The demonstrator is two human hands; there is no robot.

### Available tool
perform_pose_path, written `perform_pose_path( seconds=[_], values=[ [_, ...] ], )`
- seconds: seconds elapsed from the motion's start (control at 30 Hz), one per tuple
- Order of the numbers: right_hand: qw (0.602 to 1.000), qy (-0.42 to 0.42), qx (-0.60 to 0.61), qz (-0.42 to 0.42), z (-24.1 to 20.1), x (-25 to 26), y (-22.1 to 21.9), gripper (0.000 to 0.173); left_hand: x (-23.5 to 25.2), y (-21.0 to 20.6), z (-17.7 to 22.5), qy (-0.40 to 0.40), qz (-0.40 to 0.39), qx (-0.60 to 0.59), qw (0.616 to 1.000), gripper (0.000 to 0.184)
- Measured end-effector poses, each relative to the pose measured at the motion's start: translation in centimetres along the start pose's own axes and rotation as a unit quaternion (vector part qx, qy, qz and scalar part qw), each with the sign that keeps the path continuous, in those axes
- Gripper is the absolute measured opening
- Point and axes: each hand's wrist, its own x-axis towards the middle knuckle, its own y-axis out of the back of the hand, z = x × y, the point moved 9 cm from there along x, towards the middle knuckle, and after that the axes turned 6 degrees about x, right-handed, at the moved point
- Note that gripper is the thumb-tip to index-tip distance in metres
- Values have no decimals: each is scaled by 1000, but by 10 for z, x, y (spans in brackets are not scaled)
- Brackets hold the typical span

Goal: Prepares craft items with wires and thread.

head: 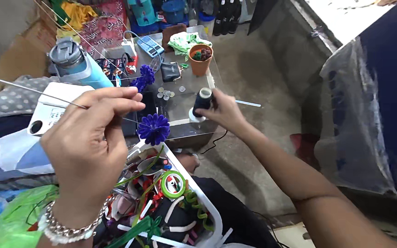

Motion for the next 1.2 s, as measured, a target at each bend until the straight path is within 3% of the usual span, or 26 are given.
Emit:
perform_pose_path(
  seconds=[0.1,0.2,0.37,0.5,0.6,0.73,0.77,0.83,1.0,1.1,1.2],
  values=[
    [996,10,-16,84,-12,31,48,54,7,-17,3,-2,-12,-3,1000,19],
    [991,-12,-46,127,14,64,76,54,16,-42,11,-8,-31,-21,999,21],
    [988,-126,-51,79,102,94,56,57,17,-95,10,-19,-66,-37,997,25],
    [987,-149,-30,58,132,94,40,64,15,-127,6,-18,-88,-46,995,28],
    [985,-149,-41,78,119,80,47,78,5,-138,12,-20,-114,-53,992,23],
    [988,-64,-57,131,66,39,58,29,2,-145,10,-12,-117,-65,991,23],
    [989,-53,-57,125,59,27,57,25,4,-148,5,-2,-112,-69,991,25],
    [989,-51,-66,120,52,1,54,27,9,-156,-8,19,-106,-74,991,26],
    [980,-138,-109,98,56,-45,50,21,-3,-163,-8,26,-172,-85,981,20],
    [983,-128,-90,93,57,-35,50,25,-11,-159,-9,47,-180,-84,979,26],
    [985,-93,-38,138,68,14,60,48,-17,-146,-4,73,-178,-74,979,29]
  ],
)
